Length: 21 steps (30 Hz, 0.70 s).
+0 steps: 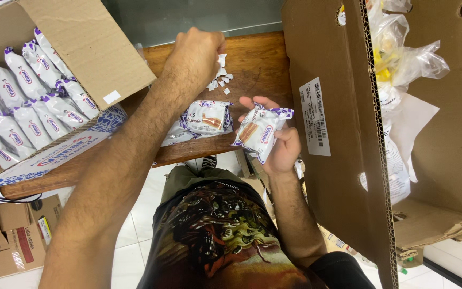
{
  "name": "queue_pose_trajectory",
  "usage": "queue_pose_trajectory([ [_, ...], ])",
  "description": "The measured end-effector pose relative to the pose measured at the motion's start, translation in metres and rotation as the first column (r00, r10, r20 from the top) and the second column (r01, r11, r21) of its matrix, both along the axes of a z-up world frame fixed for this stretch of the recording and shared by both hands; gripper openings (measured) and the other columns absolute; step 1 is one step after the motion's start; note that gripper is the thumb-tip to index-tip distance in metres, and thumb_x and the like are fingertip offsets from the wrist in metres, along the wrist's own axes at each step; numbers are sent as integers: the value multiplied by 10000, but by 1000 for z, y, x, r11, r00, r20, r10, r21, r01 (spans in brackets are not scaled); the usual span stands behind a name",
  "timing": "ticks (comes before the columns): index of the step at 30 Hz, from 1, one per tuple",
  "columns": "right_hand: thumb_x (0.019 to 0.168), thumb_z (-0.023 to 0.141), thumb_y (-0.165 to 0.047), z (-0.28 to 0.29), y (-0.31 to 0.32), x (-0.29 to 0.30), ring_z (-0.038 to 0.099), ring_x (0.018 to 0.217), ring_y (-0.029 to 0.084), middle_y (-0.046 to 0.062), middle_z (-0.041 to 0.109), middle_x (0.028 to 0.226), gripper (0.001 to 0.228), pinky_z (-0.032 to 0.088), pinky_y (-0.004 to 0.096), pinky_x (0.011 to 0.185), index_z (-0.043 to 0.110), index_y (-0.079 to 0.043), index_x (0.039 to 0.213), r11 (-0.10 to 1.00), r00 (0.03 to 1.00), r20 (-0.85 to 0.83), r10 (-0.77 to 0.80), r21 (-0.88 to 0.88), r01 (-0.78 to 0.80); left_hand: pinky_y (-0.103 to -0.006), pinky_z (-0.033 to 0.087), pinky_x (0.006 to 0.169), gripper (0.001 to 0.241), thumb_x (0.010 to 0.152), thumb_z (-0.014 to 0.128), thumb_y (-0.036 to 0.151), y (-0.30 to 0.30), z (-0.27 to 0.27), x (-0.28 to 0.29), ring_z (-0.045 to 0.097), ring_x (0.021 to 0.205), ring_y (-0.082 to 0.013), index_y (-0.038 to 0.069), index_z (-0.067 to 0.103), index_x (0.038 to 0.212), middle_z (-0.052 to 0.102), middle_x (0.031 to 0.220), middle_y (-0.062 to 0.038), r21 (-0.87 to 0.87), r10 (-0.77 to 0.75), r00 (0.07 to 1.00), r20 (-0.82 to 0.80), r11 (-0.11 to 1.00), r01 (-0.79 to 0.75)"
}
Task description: The person labels small packaged goods by hand and with a pricing gun, then places them into a cardboard box.
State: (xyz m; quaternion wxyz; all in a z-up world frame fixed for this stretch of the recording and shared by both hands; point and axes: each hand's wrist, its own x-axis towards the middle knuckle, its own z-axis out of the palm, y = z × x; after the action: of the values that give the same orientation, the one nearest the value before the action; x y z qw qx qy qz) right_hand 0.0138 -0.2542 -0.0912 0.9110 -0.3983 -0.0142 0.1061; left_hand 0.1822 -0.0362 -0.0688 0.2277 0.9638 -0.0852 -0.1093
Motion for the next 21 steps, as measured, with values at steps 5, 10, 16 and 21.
queue_pose_trajectory([
  [5, 875, 621, -349, 0, 2, 0, 706, 1179, 331, 352, 570, 1591, 755, 547, 483, 993, 548, 12, 1533, 1000, 1000, 9, 6, -20, -5, -570, 559, 740, 649, 807, 572, -188, 7, -20, 4, 643, 940, -474, 250, 778, 1240, 738, 975, -137, -55, -46, 999, -17, 997, 45],
  [10, 901, 617, -340, -1, 5, 1, 705, 1187, 331, 330, 588, 1577, 731, 550, 483, 996, 549, 4, 1541, 999, 999, 23, 32, -16, -32, -579, 579, 661, 161, 935, 789, 105, 10, 9, -5, 685, 892, -421, 206, 735, 1048, 764, 917, -121, -12, -26, 998, 53, 1000, 27],
  [16, 908, 628, -330, 7, 9, 1, 706, 1205, 345, 371, 538, 1616, 773, 580, 498, 1005, 496, 22, 1584, 997, 998, -6, 67, 30, -66, -636, 575, 817, 567, 911, 582, -105, 15, 27, -18, 652, 1056, -498, 226, 788, 1322, 756, 1153, -190, -109, -45, 999, 22, 993, 47],
  [21, 903, 608, -326, 22, 16, 6, 677, 1276, 493, 351, 577, 1547, 940, 598, 608, 1037, 296, -23, 1737, 992, 983, -141, 122, 63, -114, -476, 530, 1091, 516, 872, 917, 108, 33, 95, -68, 707, 1253, -323, 37, 750, 1355, 761, 1364, -164, -384, -384, 851, 359, 770, 510],
])
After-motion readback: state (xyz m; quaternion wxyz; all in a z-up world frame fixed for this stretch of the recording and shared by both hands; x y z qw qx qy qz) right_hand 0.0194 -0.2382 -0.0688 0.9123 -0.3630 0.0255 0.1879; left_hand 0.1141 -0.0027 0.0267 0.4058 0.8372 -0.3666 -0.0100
